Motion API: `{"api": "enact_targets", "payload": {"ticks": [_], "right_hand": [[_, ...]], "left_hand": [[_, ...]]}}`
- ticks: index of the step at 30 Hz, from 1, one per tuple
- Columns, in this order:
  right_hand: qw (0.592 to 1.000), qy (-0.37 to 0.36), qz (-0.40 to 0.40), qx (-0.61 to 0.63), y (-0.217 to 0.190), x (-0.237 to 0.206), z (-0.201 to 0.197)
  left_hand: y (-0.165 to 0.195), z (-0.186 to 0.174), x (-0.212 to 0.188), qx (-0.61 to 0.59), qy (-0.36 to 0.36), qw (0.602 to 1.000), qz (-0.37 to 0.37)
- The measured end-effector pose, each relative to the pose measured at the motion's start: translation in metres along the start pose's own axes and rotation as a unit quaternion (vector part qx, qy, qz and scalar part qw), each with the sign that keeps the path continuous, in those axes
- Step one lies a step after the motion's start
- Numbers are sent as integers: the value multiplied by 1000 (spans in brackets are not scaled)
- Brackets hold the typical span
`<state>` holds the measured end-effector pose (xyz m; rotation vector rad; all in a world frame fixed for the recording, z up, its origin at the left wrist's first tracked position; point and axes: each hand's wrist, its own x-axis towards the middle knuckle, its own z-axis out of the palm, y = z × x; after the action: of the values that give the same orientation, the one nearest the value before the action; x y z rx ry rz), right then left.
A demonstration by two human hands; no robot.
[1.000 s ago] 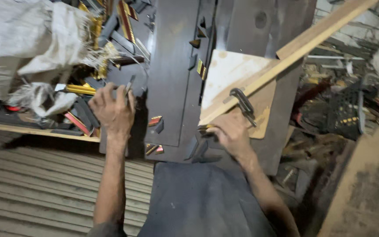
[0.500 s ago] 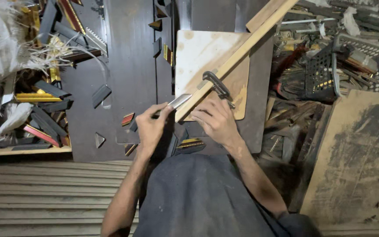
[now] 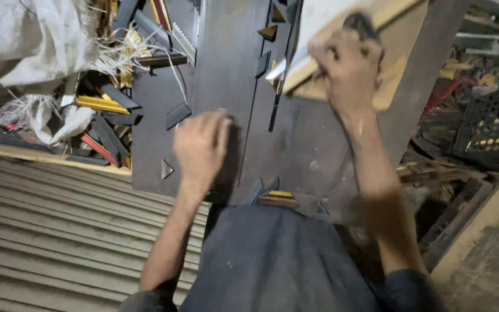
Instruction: The person picks up small picture-frame molding offcuts one at a time from a dark work table, briefly turns and looks at each piece, and drops selected pieces into a white sack at the left of the table, repeating this pick-inspect-place cycle throughout the clip.
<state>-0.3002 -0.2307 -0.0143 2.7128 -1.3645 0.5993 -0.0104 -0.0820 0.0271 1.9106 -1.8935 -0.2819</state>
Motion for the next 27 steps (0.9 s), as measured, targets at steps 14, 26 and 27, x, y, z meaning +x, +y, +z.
{"api": "enact_targets", "payload": {"ticks": [14, 26, 27], "right_hand": [[987, -127, 24, 95, -117, -73, -68], [946, -61, 21, 317, -165, -131, -67], [944, -65, 35, 321, -167, -128, -67]], "left_hand": [[-116, 4, -25, 189, 63, 978, 63], [-193, -1, 6, 213, 142, 948, -189], [-189, 4, 13, 233, 180, 939, -179]]}}
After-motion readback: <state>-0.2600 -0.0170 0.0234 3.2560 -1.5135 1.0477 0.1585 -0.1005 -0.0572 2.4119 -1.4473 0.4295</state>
